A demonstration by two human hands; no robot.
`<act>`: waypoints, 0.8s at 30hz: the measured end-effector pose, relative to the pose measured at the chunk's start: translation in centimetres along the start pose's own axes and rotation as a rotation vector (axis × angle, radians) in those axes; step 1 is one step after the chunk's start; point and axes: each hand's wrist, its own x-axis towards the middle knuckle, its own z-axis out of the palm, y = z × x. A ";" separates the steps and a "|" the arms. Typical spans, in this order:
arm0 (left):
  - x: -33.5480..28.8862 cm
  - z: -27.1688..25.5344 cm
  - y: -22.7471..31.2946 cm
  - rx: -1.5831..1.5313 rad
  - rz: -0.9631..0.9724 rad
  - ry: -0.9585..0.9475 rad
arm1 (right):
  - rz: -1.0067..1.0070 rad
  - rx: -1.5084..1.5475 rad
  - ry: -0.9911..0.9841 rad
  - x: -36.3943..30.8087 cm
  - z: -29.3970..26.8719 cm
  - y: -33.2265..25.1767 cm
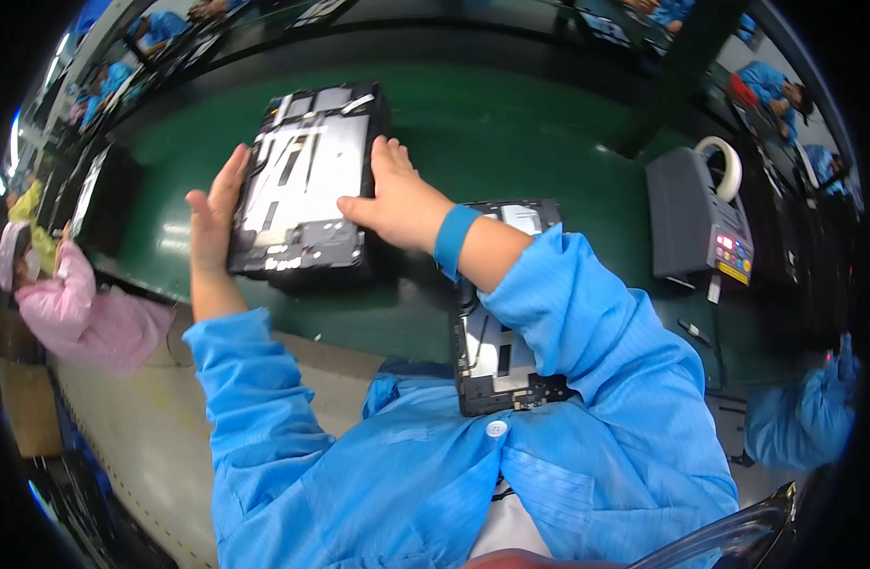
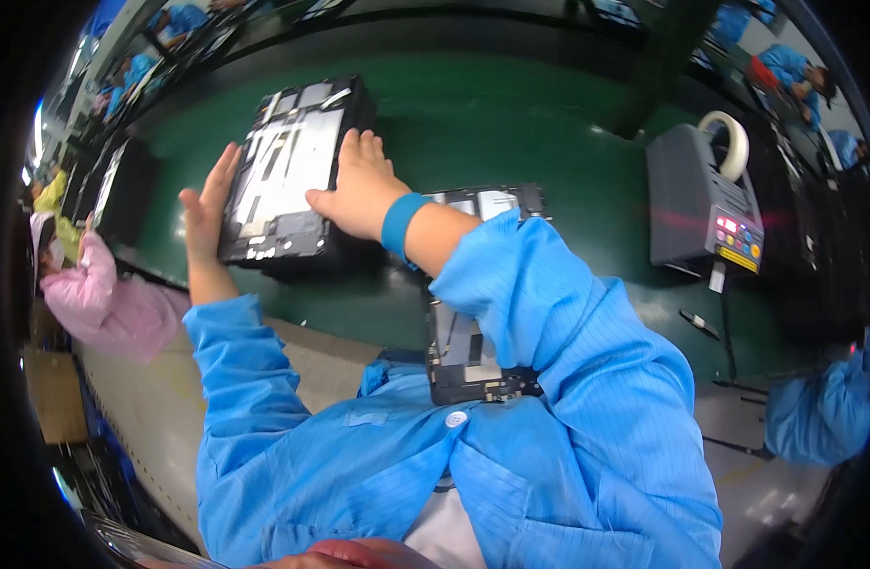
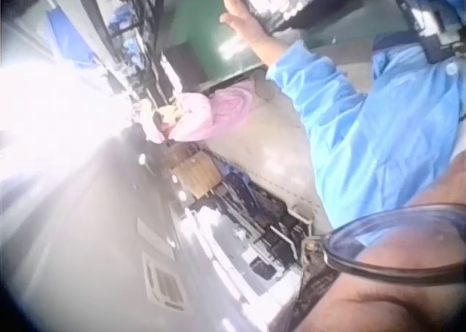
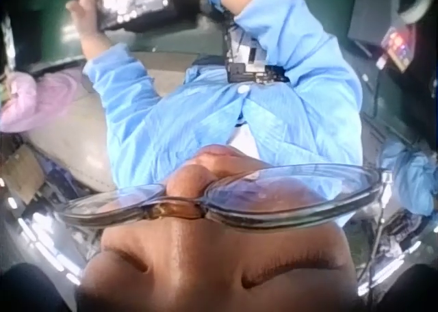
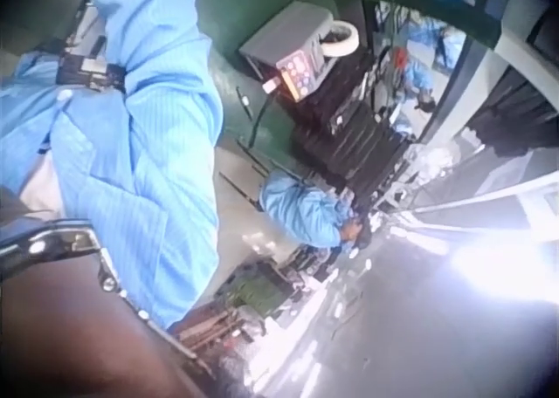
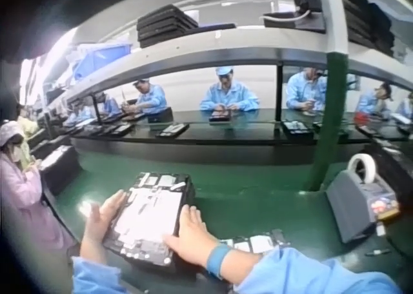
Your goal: The person applies adhesive tape to the internal circuitry and components of tablet screens on an assembly line, using a tape dispenser.
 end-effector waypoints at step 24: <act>-7.5 27.6 1.2 0.610 -0.100 -0.297 | 0.440 0.834 1.043 -28.6 -19.4 13.1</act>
